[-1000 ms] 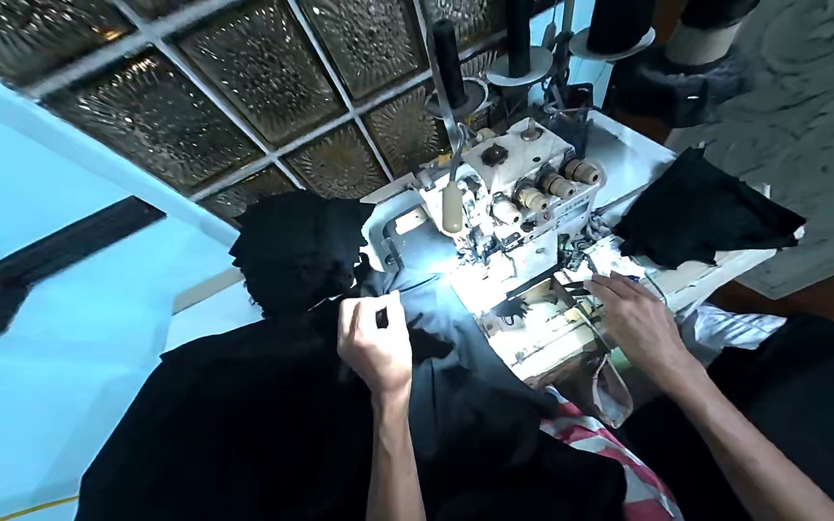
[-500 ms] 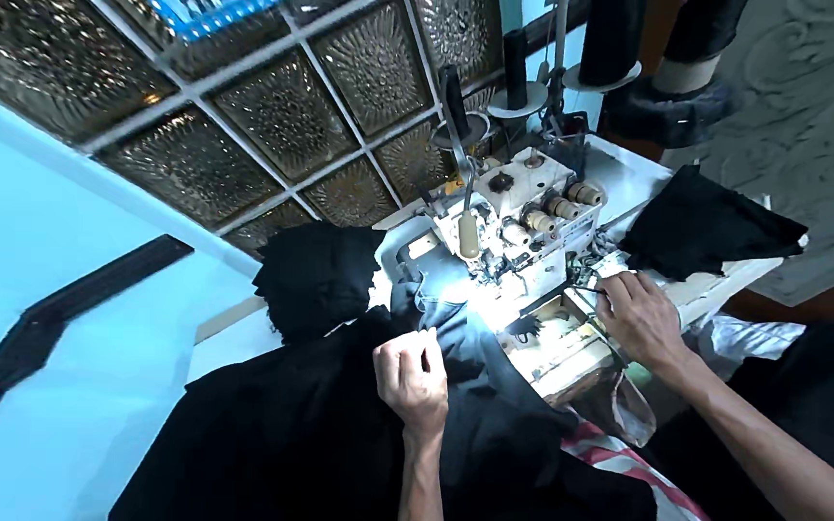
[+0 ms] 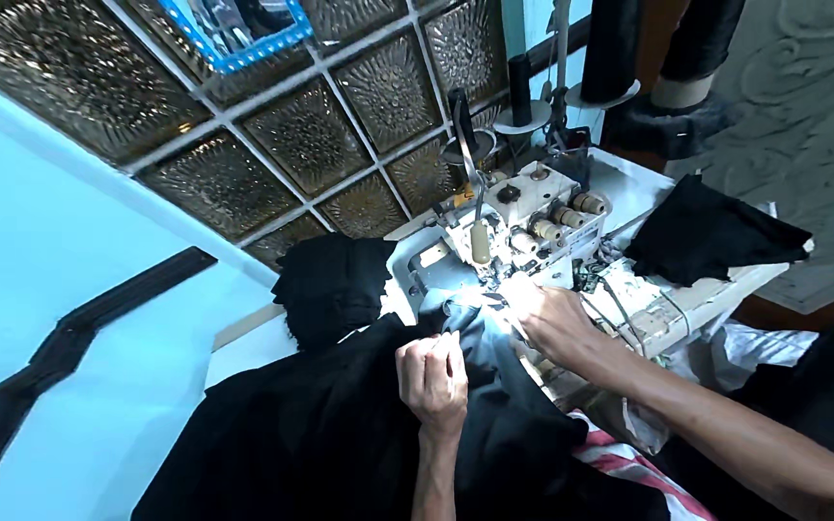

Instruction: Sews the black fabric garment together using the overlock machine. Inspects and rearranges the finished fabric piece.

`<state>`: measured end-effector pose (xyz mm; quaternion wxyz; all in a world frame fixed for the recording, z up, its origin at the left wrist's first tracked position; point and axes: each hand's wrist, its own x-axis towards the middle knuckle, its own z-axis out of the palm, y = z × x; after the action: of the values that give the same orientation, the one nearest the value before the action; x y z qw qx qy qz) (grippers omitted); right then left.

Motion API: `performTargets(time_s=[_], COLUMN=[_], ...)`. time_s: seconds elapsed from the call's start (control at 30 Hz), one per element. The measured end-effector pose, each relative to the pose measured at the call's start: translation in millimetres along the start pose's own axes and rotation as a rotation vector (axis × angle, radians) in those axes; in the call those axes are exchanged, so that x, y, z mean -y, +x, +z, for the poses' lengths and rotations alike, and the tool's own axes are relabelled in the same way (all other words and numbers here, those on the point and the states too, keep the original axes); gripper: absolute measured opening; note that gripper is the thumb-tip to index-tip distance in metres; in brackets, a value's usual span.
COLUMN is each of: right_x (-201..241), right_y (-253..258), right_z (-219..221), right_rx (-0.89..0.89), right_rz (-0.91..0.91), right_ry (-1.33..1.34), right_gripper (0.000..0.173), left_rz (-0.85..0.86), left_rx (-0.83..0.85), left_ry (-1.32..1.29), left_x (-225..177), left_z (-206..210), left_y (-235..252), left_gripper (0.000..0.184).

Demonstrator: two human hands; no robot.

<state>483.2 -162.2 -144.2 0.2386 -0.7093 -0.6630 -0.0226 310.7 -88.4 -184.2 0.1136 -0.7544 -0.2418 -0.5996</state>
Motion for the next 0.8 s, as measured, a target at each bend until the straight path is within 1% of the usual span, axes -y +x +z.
performTargets(time_s=[0.07, 0.1, 0.17, 0.2, 0.23, 0.27, 0.3, 0.33, 0.37, 0.4, 0.47, 0.53, 0.57, 0.67, 0.7, 0.73, 0.8], right_x=[-2.6, -2.0, 2.3, 1.3, -3.6, -13.1, -26.8, -42.7, -59.6, -75.9, -100.7, -116.4, -121.4, -127.7, -126.0, -122.9, -112.6], right_y=[1.2, -1.6, -15.0, -24.7, -36.0, -47.5, -58.1, -67.9, -76.3, -83.2, -93.8, -100.6, -102.7, -105.6, -107.1, -109.5, -121.2], right_z=[10.1, 9.7, -0.6, -4.0, -4.4, -1.9, 2.8, 8.4, 14.6, 20.4, 29.3, 36.5, 39.0, 40.4, 39.2, 38.0, 37.3], right_rx=[-0.124, -0.155, -0.183, -0.204, -0.227, -0.258, -0.28, -0.276, -0.262, -0.239, -0.19, -0.152, -0.149, -0.17, -0.174, -0.187, -0.272], right_rz=[-0.093, -0.113, -0.085, -0.053, -0.021, 0.007, 0.034, 0.071, 0.109, 0.142, 0.187, 0.205, 0.212, 0.202, 0.193, 0.182, 0.12], right_ry=[0.01, 0.016, 0.028, 0.038, 0.044, 0.034, 0.009, -0.02, -0.052, -0.077, -0.09, -0.05, -0.023, 0.033, 0.036, 0.035, 0.037], right_gripper=[0.016, 0.015, 0.013, 0.013, 0.013, 0.016, 0.019, 0.021, 0.022, 0.023, 0.031, 0.038, 0.038, 0.028, 0.027, 0.027, 0.025], left_rz=[0.008, 0.009, -0.024, -0.075, -0.166, -0.303, -0.455, -0.571, -0.619, -0.62, -0.55, -0.467, -0.42, -0.266, -0.227, -0.19, -0.122], left_rx=[0.004, -0.001, 0.009, 0.07, 0.203, 0.419, 0.673, 0.905, 1.043, 1.088, 1.057, 0.982, 0.92, 0.682, 0.644, 0.644, 0.683], left_ry=[0.0, 0.023, 0.134, 0.188, 0.233, 0.269, 0.302, 0.328, 0.34, 0.344, 0.314, 0.279, 0.268, 0.195, 0.152, 0.101, -0.006], left_x=[-0.7, 2.1, 21.0, 37.3, 53.7, 66.4, 74.3, 78.8, 81.2, 81.2, 80.2, 77.2, 71.3, 37.2, 23.0, 9.4, -14.6], left_z=[-0.9, -1.0, 1.3, 3.8, 5.1, 3.8, 1.5, 0.0, -0.5, -1.5, -8.5, -19.8, -26.3, -47.5, -54.3, -61.0, -72.8], left_y=[1.8, 4.4, 10.6, 10.3, 7.3, 5.1, 6.7, 9.3, 8.7, 5.2, -3.9, -6.8, -5.3, -7.7, -12.6, -19.8, -38.1], left_gripper=[0.011, 0.012, 0.016, 0.017, 0.018, 0.018, 0.018, 0.02, 0.022, 0.023, 0.025, 0.027, 0.027, 0.018, 0.016, 0.016, 0.016])
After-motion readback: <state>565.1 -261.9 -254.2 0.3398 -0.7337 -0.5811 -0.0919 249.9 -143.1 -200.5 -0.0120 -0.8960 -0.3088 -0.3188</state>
